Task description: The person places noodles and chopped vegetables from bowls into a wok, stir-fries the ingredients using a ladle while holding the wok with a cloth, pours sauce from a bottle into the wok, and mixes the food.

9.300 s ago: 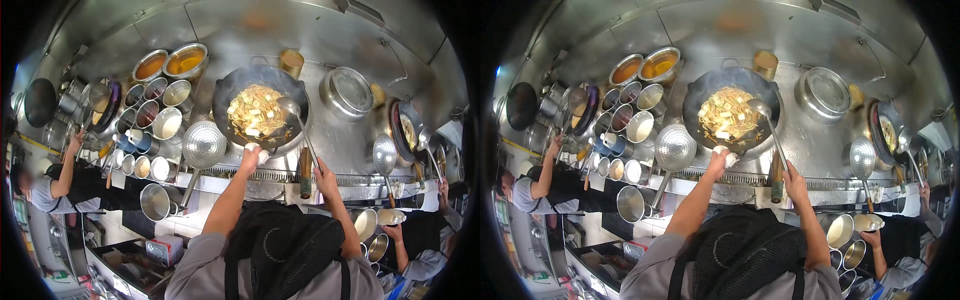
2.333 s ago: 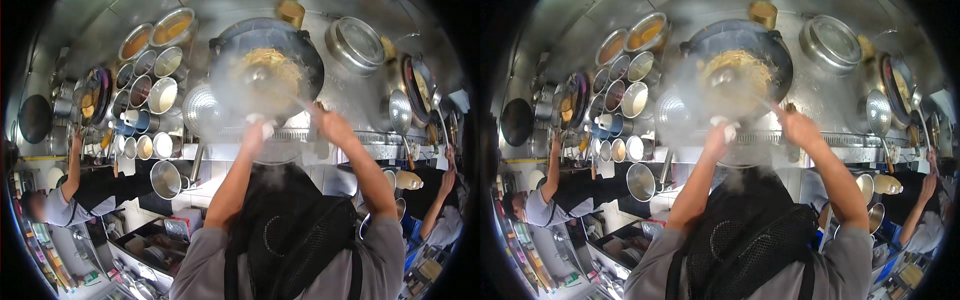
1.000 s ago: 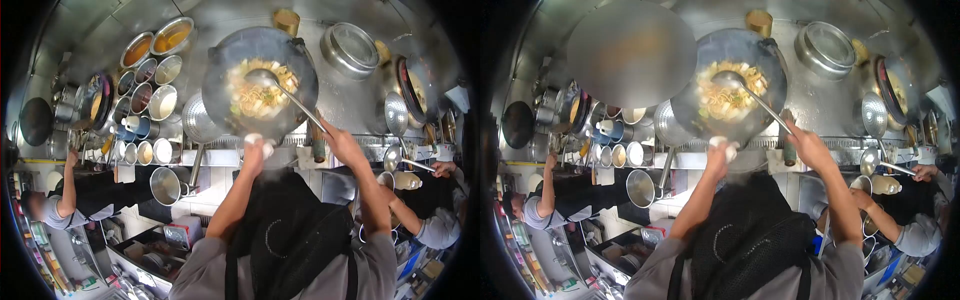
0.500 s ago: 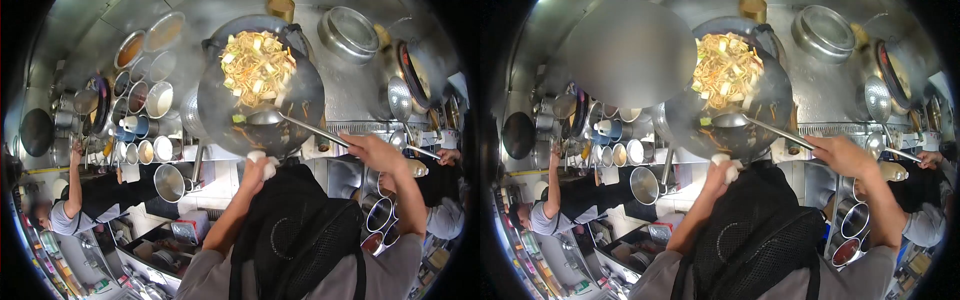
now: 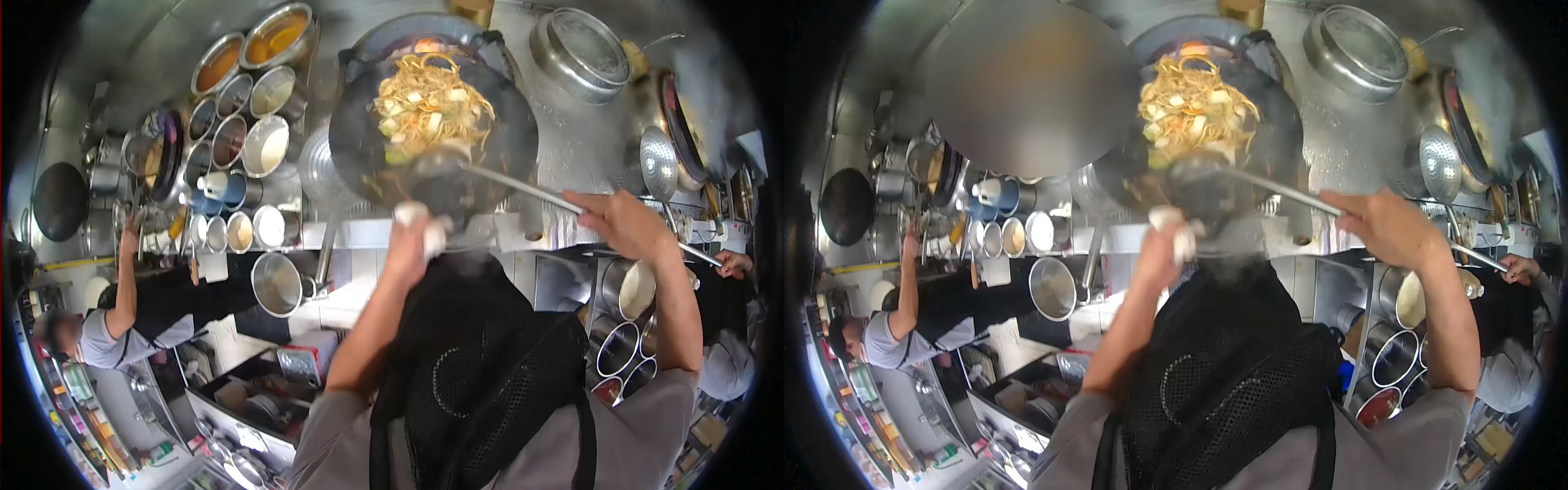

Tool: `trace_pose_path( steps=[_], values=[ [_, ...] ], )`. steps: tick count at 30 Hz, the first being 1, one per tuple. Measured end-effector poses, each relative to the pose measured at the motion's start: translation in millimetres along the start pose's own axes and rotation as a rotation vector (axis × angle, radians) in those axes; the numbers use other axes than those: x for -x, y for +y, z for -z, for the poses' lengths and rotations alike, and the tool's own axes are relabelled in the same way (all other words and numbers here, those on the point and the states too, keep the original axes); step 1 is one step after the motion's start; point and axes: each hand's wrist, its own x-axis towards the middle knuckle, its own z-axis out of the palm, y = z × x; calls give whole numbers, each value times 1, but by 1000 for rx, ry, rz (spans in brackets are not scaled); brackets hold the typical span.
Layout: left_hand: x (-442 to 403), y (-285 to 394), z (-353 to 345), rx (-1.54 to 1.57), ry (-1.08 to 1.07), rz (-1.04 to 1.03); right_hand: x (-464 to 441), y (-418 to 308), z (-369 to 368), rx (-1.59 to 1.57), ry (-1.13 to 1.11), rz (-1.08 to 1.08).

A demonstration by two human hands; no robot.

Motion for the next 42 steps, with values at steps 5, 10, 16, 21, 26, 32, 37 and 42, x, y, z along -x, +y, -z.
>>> trace_pose_path(
  steps=[5, 10, 16, 21, 26, 32, 37, 42],
  values=[
    [-44, 1, -9, -69, 1, -56, -61, 23, -74, 236, 273, -82],
    [-31, -77, 43, -145, -39, -58, -60, 34, -168, -176, 662, 68],
    [-116, 7, -18, 56, 53, -113, -34, -32, -129, -495, 689, 29],
    [-151, -8, -16, 112, 39, -118, -22, -55, -102, -770, 527, -159],
    [-171, -29, -4, 136, 65, -126, -15, -8, -167, -817, 422, -334],
    [-168, -15, -6, 64, 0, -67, -48, -22, -155, -765, 373, -496],
    [-180, -14, -1, 78, -79, 21, -143, -4, -151, -170, 467, -150],
    [-145, -15, 9, 28, 15, -140, -110, -19, -105, 15, 223, -37]
  ],
)
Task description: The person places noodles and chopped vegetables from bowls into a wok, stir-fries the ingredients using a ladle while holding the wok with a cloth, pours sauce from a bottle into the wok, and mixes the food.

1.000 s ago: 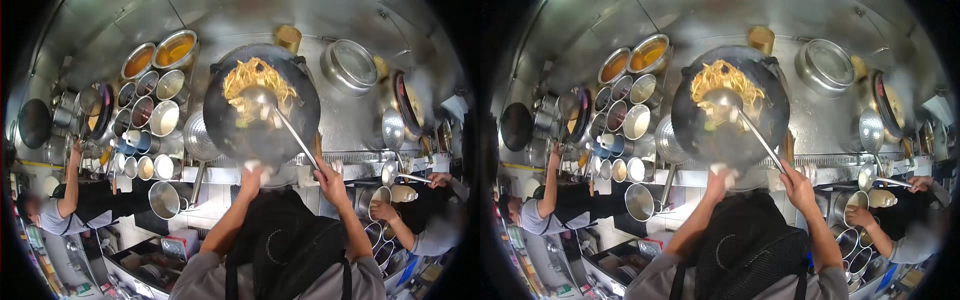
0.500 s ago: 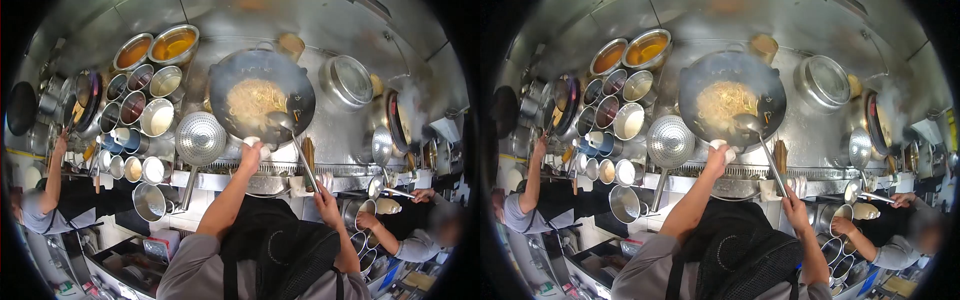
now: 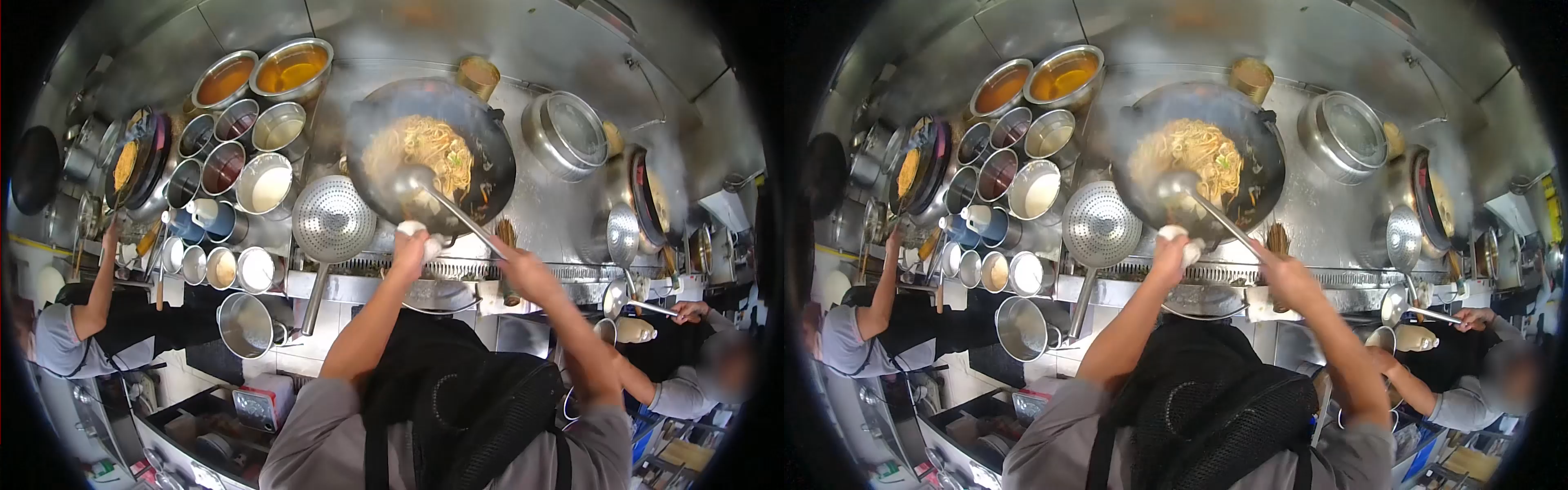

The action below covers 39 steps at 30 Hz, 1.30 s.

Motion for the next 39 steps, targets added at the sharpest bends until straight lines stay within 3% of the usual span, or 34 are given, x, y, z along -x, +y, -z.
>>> trace_pose_path(
  steps=[3, 7, 9, 10, 15, 17, 20, 23, 25, 27, 29, 31, 33, 35, 37, 39],
  values=[
    [51, 20, 10, 31, 3, 79, 41, 26, 68, 200, -114, -14],
    [41, 0, 11, -123, 49, 54, 12, 15, 26, 293, 3, -97],
    [29, -4, 7, -125, -76, 15, -5, 16, -24, 179, 100, -30],
    [48, -14, 10, -100, -2, 1, 5, 19, -20, 191, 75, -17],
    [145, 3, 17, -126, 23, -44, 56, 25, 60, 336, -61, -84],
    [115, 5, 20, -158, 22, 28, 33, 14, 41, 289, -13, -149],
    [70, 12, 24, -91, -153, 27, 21, 17, -16, 234, 134, -23],
    [107, 2, 11, -106, 12, 64, 40, 22, 13, 147, 95, 20],
    [142, 6, 10, -110, -89, -40, 68, 32, 54, 304, -76, -75],
    [127, -1, 12, -82, 30, 12, 54, 35, 50, 318, -125, -141],
    [74, 4, 3, -23, 28, 46, 25, 30, 20, 293, 72, -47],
    [31, 4, 11, -61, -164, 52, 23, 10, 4, 246, -3, -50],
    [67, -13, 11, -60, -44, -40, 31, 8, 21, 212, -27, -71],
    [126, -1, 4, -107, -14, 31, 63, 21, 54, 271, -85, -93],
    [135, 5, -4, -127, 0, -55, 52, 44, 61, 307, -9, -110],
    [96, 8, -4, -108, 0, -8, 41, 44, 40, 323, 8, -128]
  ],
)
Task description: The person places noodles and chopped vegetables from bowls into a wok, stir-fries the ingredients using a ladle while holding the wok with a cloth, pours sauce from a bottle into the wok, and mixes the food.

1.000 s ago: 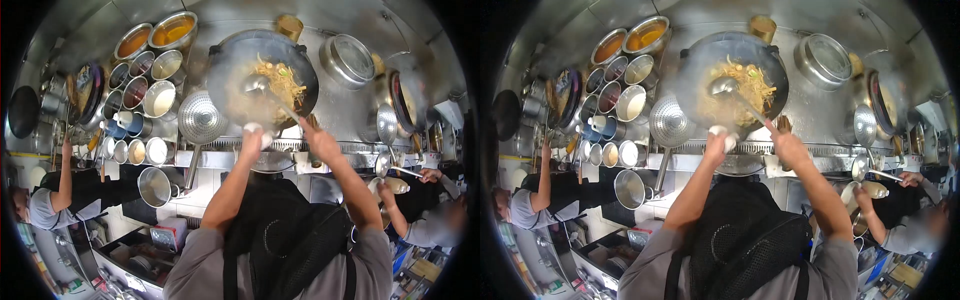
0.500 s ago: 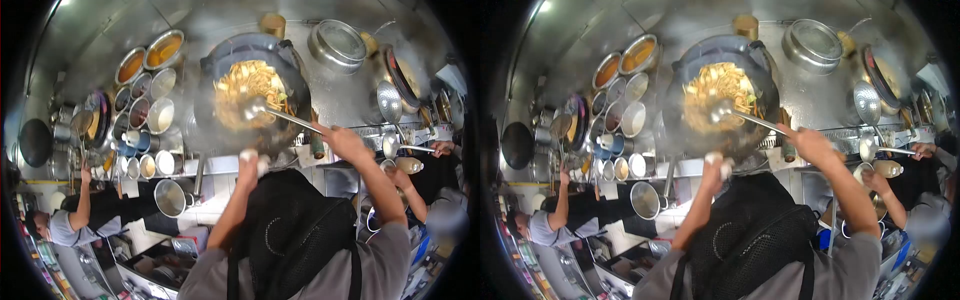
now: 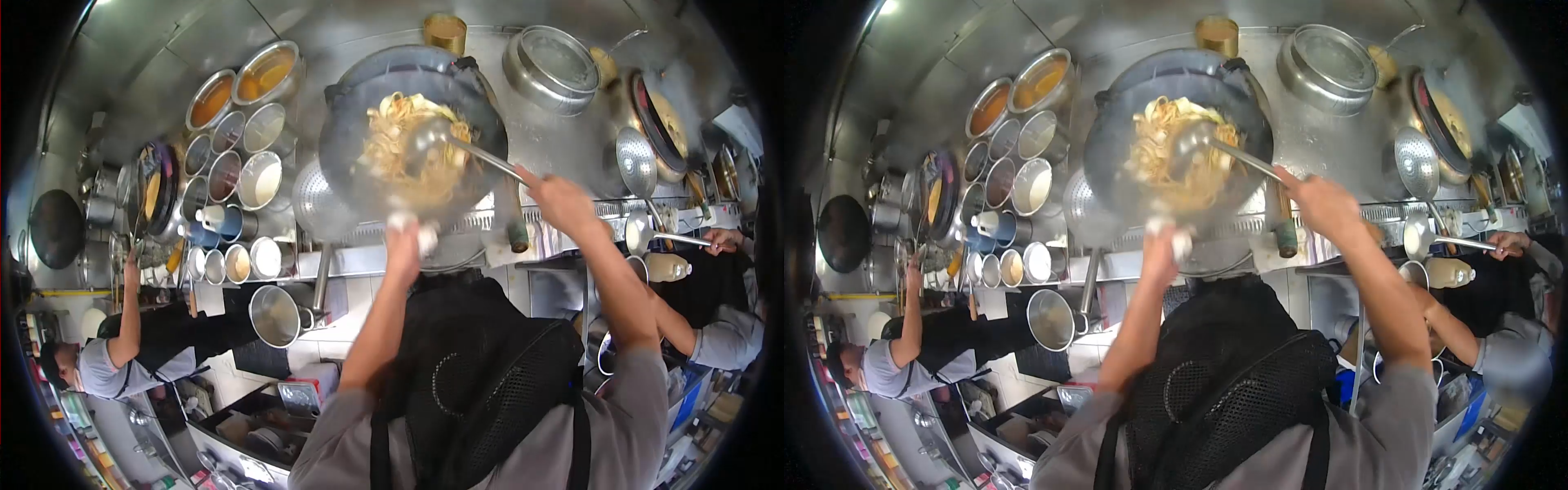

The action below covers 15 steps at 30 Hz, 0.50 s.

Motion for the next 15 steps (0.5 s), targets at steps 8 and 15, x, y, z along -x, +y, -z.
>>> trace_pose_path(
  steps=[8, 15],
  values=[
    [34, 1, 1, -71, -83, -67, 14, 11, 16, -39, -18, -3],
    [-77, 2, -10, -49, -3, 30, -57, -35, -39, -190, 50, 6]
  ],
)
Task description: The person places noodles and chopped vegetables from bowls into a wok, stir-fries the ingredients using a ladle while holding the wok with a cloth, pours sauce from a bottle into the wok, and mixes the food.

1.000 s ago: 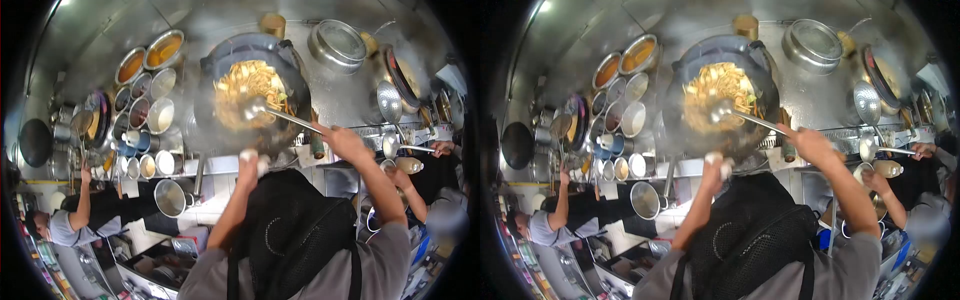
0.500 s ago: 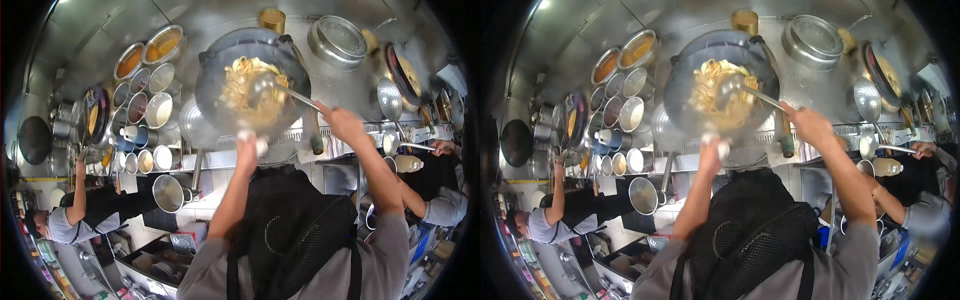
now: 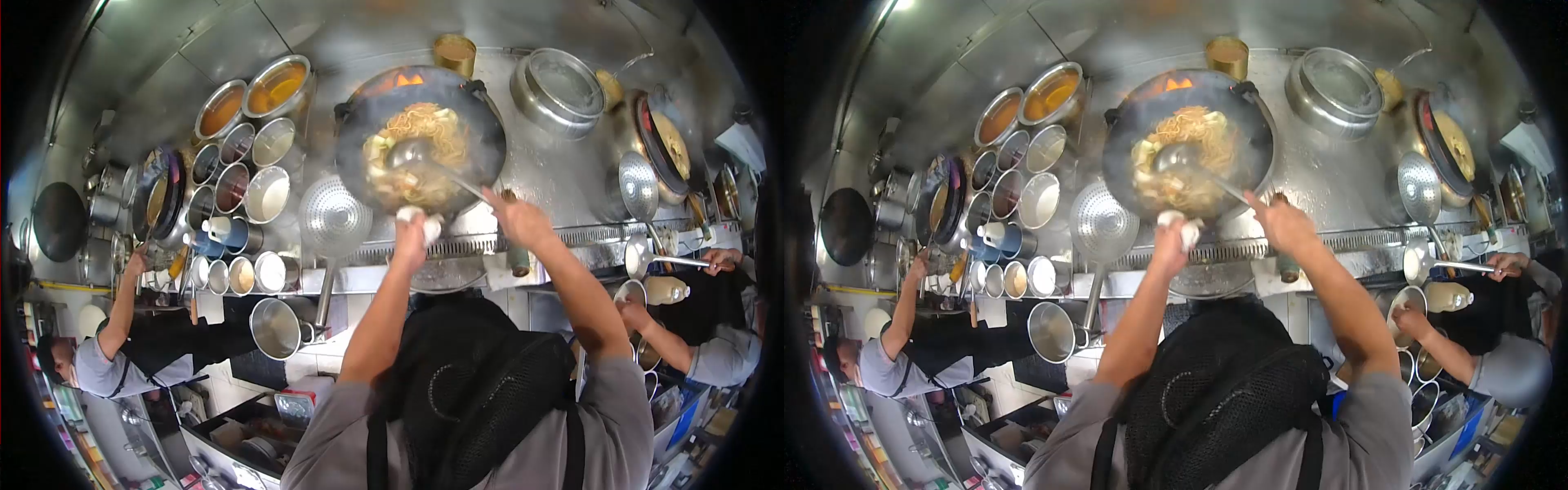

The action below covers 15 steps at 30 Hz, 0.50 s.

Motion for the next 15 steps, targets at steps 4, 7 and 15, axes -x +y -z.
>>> trace_pose_path(
  steps=[4, 7, 15],
  values=[
    [70, -27, 14, 38, -18, -67, 35, 27, 23, 0, -14, 1],
    [49, -31, 16, 55, 81, -17, 38, 43, -2, -70, 122, 24],
    [91, 33, -27, 145, 89, 59, 84, 28, 108, -425, -181, 153]
  ],
)
